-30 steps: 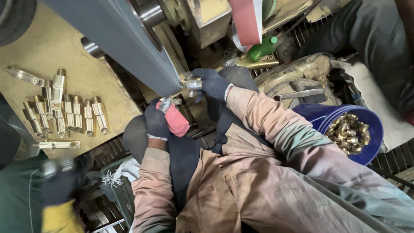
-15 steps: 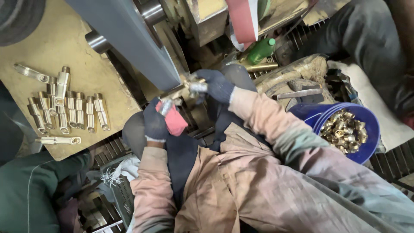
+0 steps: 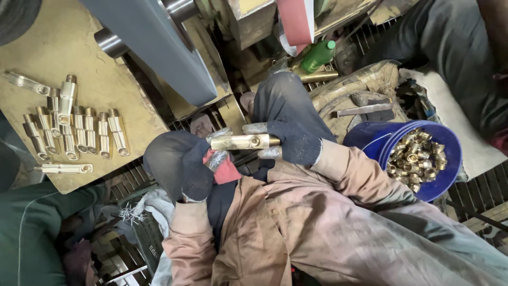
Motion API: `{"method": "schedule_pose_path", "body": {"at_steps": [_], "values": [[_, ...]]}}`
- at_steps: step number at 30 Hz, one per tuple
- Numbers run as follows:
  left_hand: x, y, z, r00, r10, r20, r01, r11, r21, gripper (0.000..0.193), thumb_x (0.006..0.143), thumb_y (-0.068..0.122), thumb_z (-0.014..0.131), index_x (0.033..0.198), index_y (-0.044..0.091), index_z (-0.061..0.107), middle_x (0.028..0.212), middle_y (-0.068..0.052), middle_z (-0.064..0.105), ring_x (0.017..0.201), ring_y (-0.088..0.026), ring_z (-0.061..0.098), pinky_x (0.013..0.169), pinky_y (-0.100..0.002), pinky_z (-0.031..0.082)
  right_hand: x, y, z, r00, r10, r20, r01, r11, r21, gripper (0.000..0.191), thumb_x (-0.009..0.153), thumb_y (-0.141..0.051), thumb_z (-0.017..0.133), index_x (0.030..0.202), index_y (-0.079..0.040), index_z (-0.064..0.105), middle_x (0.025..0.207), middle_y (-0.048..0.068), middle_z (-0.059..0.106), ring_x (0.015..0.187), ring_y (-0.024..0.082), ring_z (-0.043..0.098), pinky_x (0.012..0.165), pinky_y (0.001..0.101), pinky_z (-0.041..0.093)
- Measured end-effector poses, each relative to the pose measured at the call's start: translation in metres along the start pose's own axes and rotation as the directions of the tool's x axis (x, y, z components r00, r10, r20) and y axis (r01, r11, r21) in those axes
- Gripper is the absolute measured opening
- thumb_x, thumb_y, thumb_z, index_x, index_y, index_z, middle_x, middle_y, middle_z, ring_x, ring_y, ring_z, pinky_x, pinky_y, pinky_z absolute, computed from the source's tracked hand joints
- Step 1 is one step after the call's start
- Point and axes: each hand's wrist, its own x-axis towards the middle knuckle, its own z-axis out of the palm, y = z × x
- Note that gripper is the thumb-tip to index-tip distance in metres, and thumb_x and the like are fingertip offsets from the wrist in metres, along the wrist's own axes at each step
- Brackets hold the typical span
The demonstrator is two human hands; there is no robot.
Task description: The person sits on the floor and repeatedly presses small brass-colored metal parts against a rotating grinding wheel to smooth their surfaces. They hold each part with gloved hands, rotate it to treat different sides, and then place it into a white sack on the floor.
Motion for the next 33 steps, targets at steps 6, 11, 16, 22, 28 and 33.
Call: {"method": "schedule_pose_path", "body": {"at_steps": [6, 11, 16, 22, 28, 33], "values": [[0.032, -0.028, -0.010, 0.993, -0.047, 0.112, 0.043, 0.998, 0.038, 0.020, 0.099, 0.002, 0.063, 0.118, -0.003, 0.066, 0.103, -0.008, 0.072, 0.093, -0.015, 0.065, 0.083, -0.029, 0.054, 0.014, 0.018, -0.009, 0.986, -0.120, -0.118, 0.089, 0.967, -0.239, 0.054, 0.090, -0.016, 0.082, 0.139, -0.003, 0.061, 0.125, 0.012, 0.073, 0.113, 0.018, 0.072, 0.097, 0.0322, 0.057], [0.093, -0.090, -0.011, 0.951, -0.289, 0.106, 0.307, 0.859, -0.409, 0.012, 0.101, 0.003, 0.056, 0.105, -0.002, 0.066, 0.099, -0.009, 0.070, 0.091, -0.018, 0.068, 0.083, -0.031, 0.056, 0.045, 0.043, -0.006, 0.970, 0.069, -0.235, -0.081, 0.996, -0.041, 0.045, 0.091, -0.020, 0.079, 0.131, -0.004, 0.067, 0.105, 0.011, 0.078, 0.093, 0.019, 0.074, 0.081, 0.0324, 0.060], [0.110, -0.134, -0.014, 0.936, -0.299, 0.187, 0.351, 0.745, -0.568, 0.017, 0.099, 0.003, 0.054, 0.104, -0.005, 0.067, 0.099, -0.012, 0.072, 0.089, -0.022, 0.071, 0.081, -0.033, 0.059, 0.057, 0.056, -0.008, 0.957, 0.069, -0.283, -0.128, 0.972, -0.198, 0.044, 0.092, -0.026, 0.077, 0.130, -0.005, 0.067, 0.101, 0.014, 0.076, 0.085, 0.023, 0.075, 0.076, 0.0344, 0.058], [0.122, -0.148, -0.006, 0.957, -0.279, 0.074, 0.257, 0.707, -0.658, 0.013, 0.099, 0.004, 0.059, 0.105, -0.005, 0.065, 0.102, -0.011, 0.072, 0.093, -0.022, 0.071, 0.085, -0.033, 0.059, 0.072, 0.067, -0.010, 0.954, -0.041, -0.298, -0.046, 0.959, -0.280, 0.041, 0.094, -0.028, 0.075, 0.128, -0.005, 0.067, 0.107, 0.018, 0.075, 0.098, 0.035, 0.073, 0.082, 0.0409, 0.057], [0.122, -0.143, -0.010, 0.972, -0.228, 0.052, 0.216, 0.792, -0.571, 0.012, 0.101, 0.003, 0.062, 0.108, -0.007, 0.065, 0.103, -0.012, 0.070, 0.091, -0.022, 0.069, 0.082, -0.034, 0.058, 0.091, 0.077, -0.008, 0.964, -0.042, -0.261, -0.038, 0.955, -0.294, 0.037, 0.097, -0.027, 0.073, 0.124, -0.003, 0.067, 0.111, 0.022, 0.072, 0.102, 0.040, 0.071, 0.083, 0.0433, 0.055], [0.122, -0.142, -0.016, 0.965, -0.262, 0.024, 0.224, 0.772, -0.595, 0.014, 0.100, 0.004, 0.061, 0.110, -0.006, 0.065, 0.103, -0.013, 0.070, 0.090, -0.023, 0.069, 0.082, -0.035, 0.058, 0.107, 0.077, -0.004, 0.969, -0.100, -0.226, 0.022, 0.946, -0.323, 0.039, 0.099, -0.028, 0.071, 0.127, -0.002, 0.065, 0.115, 0.024, 0.071, 0.106, 0.042, 0.068, 0.085, 0.0446, 0.055]]}}
